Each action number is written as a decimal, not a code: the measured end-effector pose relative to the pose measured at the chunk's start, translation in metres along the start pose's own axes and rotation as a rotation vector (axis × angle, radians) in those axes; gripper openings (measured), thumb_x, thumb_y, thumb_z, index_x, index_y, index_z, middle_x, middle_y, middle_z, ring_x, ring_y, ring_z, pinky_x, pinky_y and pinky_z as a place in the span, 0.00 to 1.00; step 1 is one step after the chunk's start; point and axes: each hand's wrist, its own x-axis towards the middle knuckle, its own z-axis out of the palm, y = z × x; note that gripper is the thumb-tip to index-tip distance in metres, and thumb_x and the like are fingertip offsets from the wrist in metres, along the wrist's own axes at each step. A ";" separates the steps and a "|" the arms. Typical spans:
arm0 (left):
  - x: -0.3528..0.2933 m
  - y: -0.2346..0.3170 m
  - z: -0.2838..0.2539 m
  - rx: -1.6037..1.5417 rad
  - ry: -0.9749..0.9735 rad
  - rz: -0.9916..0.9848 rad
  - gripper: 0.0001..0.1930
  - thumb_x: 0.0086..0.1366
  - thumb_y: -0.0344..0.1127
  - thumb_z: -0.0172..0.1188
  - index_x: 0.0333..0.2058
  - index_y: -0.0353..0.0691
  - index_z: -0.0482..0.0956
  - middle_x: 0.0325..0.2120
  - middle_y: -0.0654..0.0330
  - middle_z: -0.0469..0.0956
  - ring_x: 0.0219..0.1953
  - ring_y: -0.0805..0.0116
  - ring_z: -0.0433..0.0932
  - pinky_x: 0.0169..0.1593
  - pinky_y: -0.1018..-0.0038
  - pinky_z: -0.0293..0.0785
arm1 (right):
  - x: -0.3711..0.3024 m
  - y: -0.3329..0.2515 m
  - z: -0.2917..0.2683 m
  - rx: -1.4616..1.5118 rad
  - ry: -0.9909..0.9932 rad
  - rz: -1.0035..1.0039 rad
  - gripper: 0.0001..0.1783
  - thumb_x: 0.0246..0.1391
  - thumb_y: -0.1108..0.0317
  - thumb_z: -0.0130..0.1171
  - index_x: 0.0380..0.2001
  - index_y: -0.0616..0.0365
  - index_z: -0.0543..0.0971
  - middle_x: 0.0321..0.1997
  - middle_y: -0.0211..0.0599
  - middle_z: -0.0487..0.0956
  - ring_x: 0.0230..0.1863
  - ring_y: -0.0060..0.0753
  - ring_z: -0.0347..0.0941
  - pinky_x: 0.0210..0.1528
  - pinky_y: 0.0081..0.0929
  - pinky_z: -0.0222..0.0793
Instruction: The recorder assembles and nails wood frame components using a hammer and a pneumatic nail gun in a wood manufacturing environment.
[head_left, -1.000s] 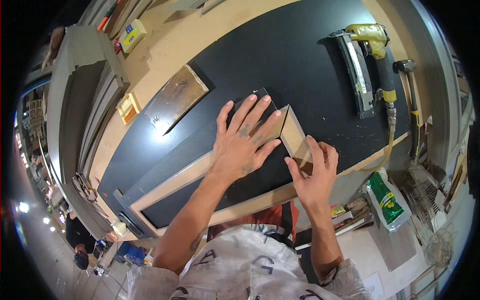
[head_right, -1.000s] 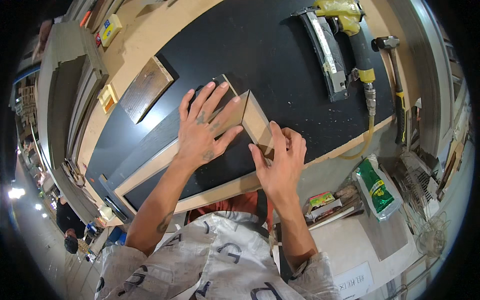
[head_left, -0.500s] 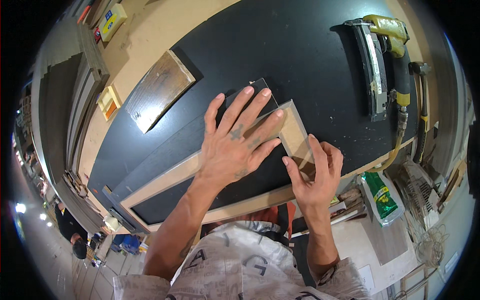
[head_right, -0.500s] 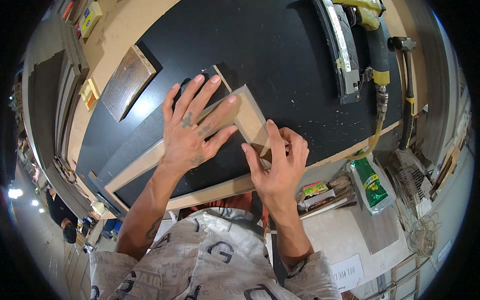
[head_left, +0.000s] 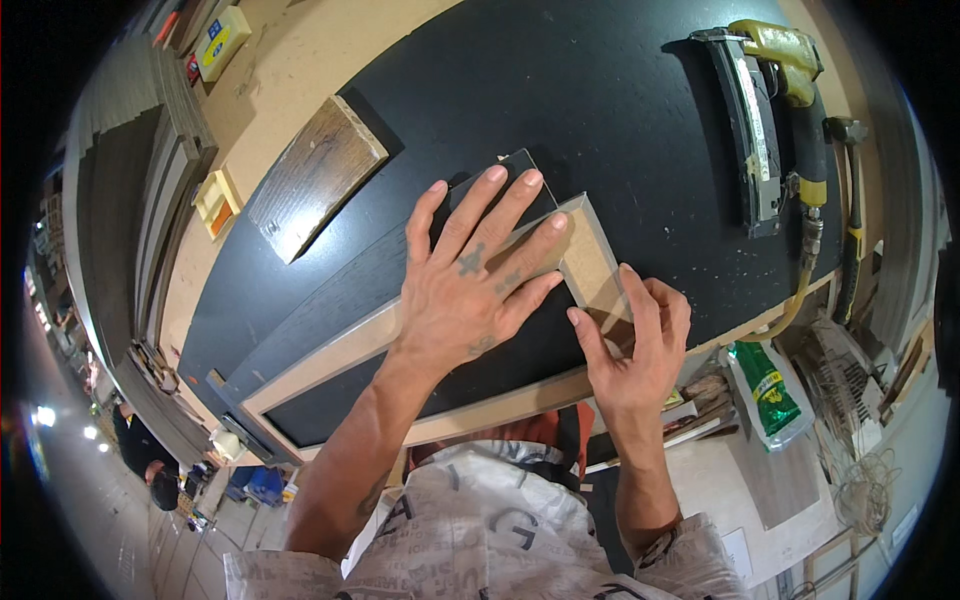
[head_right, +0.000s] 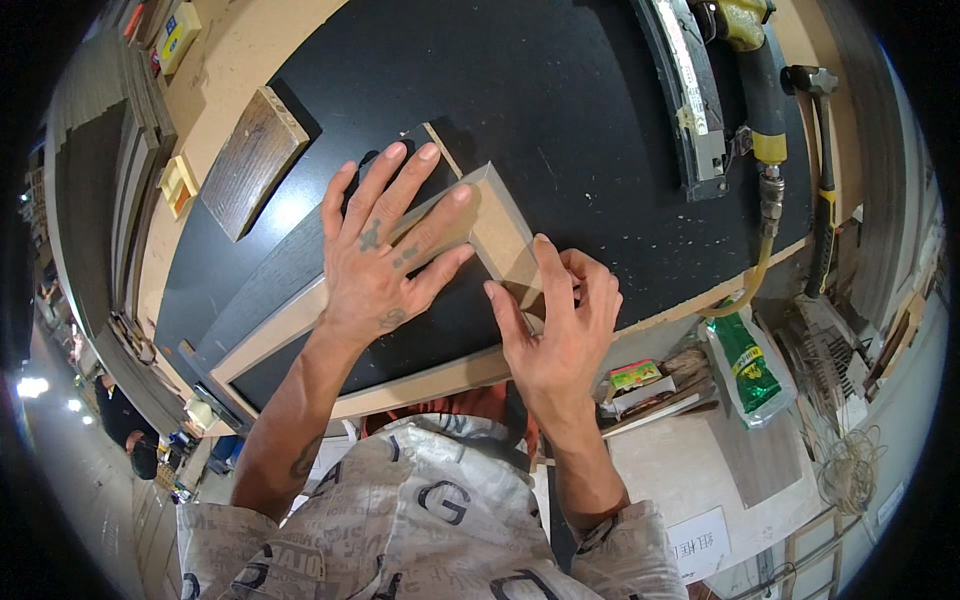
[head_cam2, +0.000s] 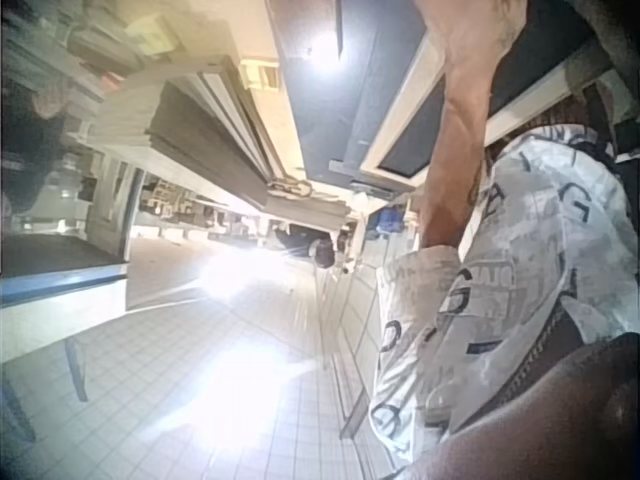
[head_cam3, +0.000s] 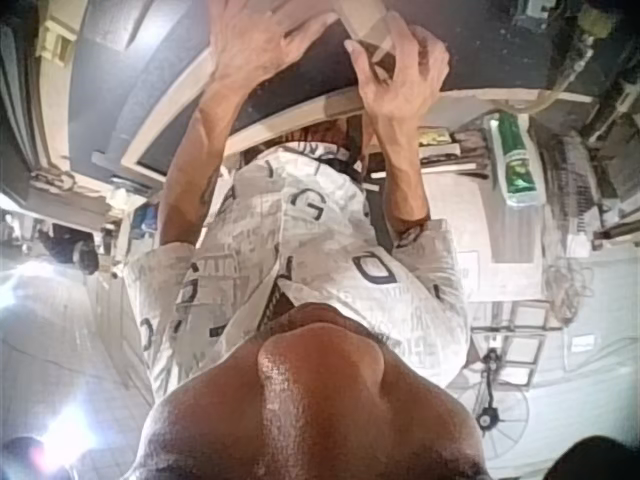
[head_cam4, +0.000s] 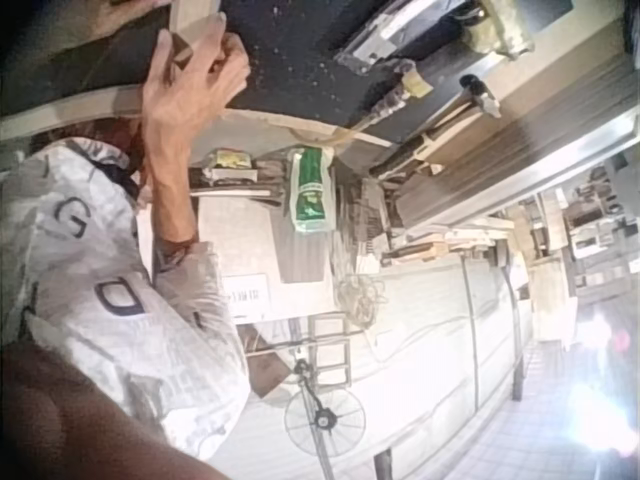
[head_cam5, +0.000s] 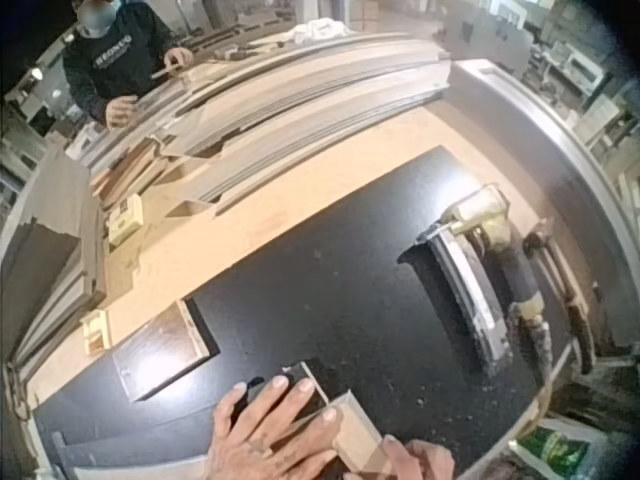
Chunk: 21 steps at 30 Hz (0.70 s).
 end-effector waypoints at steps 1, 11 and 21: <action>0.000 0.000 0.000 0.003 0.003 0.002 0.27 0.59 0.51 0.68 0.58 0.63 0.78 0.67 0.63 0.67 0.70 0.60 0.60 0.72 0.53 0.47 | 0.000 0.000 0.000 0.000 -0.005 0.013 0.33 0.46 0.63 0.76 0.55 0.58 0.77 0.46 0.42 0.73 0.45 0.41 0.68 0.47 0.40 0.62; 0.003 0.001 -0.002 0.026 -0.001 0.013 0.26 0.59 0.51 0.68 0.57 0.62 0.79 0.67 0.60 0.67 0.70 0.59 0.61 0.72 0.53 0.47 | 0.003 0.003 -0.003 -0.007 0.003 -0.035 0.33 0.45 0.63 0.77 0.55 0.58 0.77 0.45 0.40 0.73 0.42 0.38 0.68 0.44 0.37 0.62; 0.007 0.005 -0.003 0.139 -0.029 0.070 0.19 0.70 0.58 0.53 0.56 0.69 0.80 0.67 0.59 0.65 0.70 0.56 0.59 0.71 0.50 0.46 | 0.021 0.006 -0.026 -0.095 -0.086 -0.108 0.27 0.48 0.63 0.73 0.52 0.56 0.80 0.47 0.40 0.73 0.46 0.41 0.70 0.48 0.39 0.63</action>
